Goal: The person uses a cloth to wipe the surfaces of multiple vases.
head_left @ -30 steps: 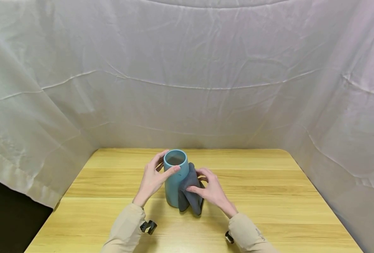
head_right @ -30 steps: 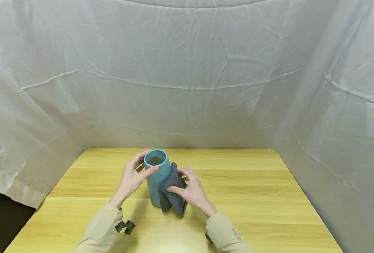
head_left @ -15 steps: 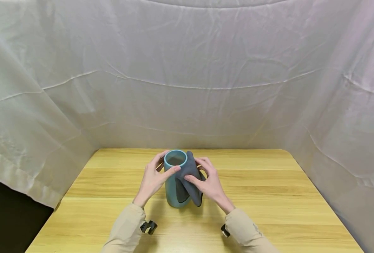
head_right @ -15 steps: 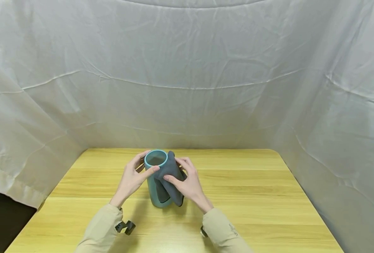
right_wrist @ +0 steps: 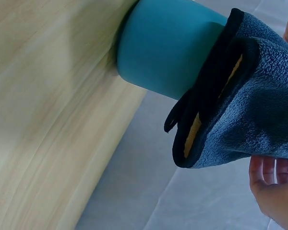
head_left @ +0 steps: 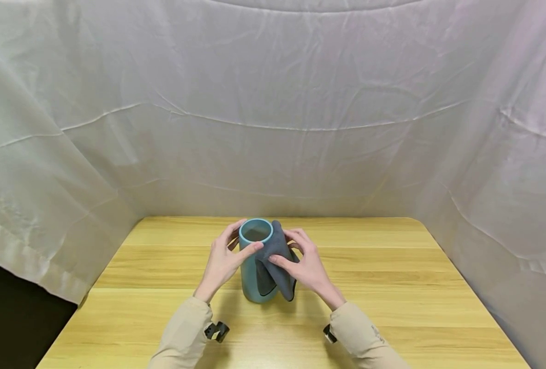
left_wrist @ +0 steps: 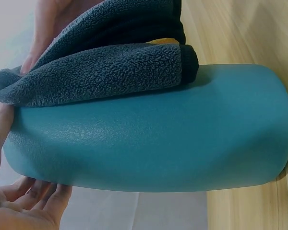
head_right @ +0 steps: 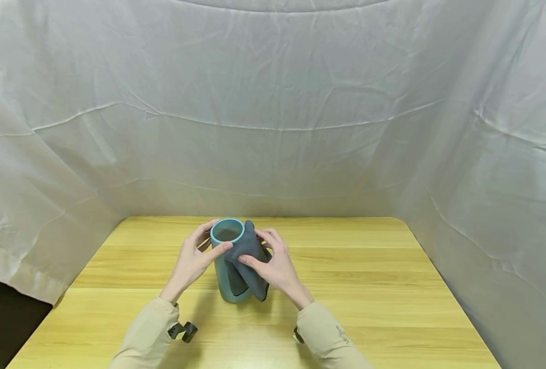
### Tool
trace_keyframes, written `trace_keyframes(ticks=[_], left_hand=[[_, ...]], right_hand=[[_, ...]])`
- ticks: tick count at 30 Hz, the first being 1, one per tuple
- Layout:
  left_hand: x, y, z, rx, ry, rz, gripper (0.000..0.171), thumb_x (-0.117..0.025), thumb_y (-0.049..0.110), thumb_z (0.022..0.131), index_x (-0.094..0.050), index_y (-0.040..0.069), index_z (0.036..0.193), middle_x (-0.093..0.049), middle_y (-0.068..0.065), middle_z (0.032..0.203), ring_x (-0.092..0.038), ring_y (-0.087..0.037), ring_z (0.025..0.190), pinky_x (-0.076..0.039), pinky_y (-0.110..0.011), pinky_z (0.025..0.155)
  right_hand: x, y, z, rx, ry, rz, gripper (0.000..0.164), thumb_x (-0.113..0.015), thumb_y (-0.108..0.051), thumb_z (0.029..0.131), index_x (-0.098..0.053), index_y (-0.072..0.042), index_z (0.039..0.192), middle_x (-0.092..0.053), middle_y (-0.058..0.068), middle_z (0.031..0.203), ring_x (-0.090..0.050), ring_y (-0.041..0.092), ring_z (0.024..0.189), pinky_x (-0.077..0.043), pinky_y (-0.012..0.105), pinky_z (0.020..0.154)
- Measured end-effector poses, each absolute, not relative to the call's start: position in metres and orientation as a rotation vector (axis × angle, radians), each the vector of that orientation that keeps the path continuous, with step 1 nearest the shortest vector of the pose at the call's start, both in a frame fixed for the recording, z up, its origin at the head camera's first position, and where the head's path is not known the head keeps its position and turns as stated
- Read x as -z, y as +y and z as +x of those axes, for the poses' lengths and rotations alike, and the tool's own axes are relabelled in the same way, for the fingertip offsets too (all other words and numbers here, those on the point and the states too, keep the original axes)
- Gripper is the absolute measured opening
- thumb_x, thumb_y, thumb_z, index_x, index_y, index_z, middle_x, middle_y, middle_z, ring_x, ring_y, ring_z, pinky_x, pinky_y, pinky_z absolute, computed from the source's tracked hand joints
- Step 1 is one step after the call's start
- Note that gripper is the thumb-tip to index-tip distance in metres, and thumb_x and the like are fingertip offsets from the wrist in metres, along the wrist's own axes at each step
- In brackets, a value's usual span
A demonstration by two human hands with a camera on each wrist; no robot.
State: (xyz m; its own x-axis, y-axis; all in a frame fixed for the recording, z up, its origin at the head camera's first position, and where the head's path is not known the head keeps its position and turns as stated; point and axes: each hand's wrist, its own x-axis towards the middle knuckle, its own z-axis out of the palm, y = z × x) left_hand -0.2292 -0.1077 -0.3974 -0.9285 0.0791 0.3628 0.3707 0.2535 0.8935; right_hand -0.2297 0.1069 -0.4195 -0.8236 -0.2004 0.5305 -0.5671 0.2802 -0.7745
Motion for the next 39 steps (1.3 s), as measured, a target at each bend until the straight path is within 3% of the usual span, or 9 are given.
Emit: trace_keyframes(ticks=[6, 15, 22, 28, 39], left_hand=[[0.397, -0.107, -0.229, 1.737, -2.284, -0.42, 0.059, -0.083, 0.02, 0.084, -0.058, 0.013, 0.138, -0.065, -0.01, 0.134, -0.06, -0.029, 0.13, -0.046, -0.048, 0.115], [0.398, -0.108, -0.229, 1.749, -2.287, -0.425, 0.06, -0.083, 0.021, 0.084, -0.057, 0.014, 0.138, -0.064, -0.009, 0.135, -0.059, -0.029, 0.131, -0.045, -0.048, 0.116], [0.398, -0.108, -0.229, 1.744, -2.289, -0.424, 0.061, -0.083, 0.02, 0.084, -0.057, 0.013, 0.139, -0.064, -0.01, 0.136, -0.059, -0.029, 0.131, -0.045, -0.047, 0.116], [0.398, -0.108, -0.229, 1.74, -2.297, -0.411, 0.061, -0.082, 0.02, 0.085, -0.056, 0.011, 0.139, -0.064, -0.011, 0.136, -0.058, -0.029, 0.132, -0.045, -0.046, 0.116], [0.398, -0.108, -0.228, 1.744, -2.296, -0.418, 0.061, -0.082, 0.02, 0.085, -0.056, 0.012, 0.139, -0.064, -0.011, 0.136, -0.058, -0.03, 0.132, -0.044, -0.047, 0.116]], right_hand=[[0.423, 0.109, -0.231, -1.564, -2.229, 0.713, 0.052, -0.083, -0.01, 0.083, -0.065, -0.01, 0.132, -0.063, 0.009, 0.117, -0.059, 0.015, 0.106, -0.057, 0.037, 0.09], [0.432, 0.116, -0.23, -1.555, -2.362, 0.738, 0.049, -0.084, -0.015, 0.082, -0.066, -0.006, 0.126, -0.063, 0.011, 0.112, -0.061, 0.024, 0.102, -0.061, 0.034, 0.087], [0.437, 0.121, -0.23, -1.49, -2.517, 0.748, 0.049, -0.087, -0.019, 0.079, -0.067, -0.005, 0.121, -0.065, 0.012, 0.113, -0.064, 0.026, 0.103, -0.061, 0.047, 0.09], [0.441, 0.123, -0.231, -1.382, -2.645, 0.754, 0.049, -0.087, -0.022, 0.079, -0.067, -0.005, 0.12, -0.065, 0.007, 0.108, -0.065, 0.022, 0.1, -0.061, 0.043, 0.09], [0.447, 0.125, -0.233, -1.459, -2.61, 0.743, 0.051, -0.087, -0.023, 0.08, -0.066, -0.007, 0.123, -0.067, 0.009, 0.113, -0.065, 0.023, 0.103, -0.061, 0.041, 0.091]])
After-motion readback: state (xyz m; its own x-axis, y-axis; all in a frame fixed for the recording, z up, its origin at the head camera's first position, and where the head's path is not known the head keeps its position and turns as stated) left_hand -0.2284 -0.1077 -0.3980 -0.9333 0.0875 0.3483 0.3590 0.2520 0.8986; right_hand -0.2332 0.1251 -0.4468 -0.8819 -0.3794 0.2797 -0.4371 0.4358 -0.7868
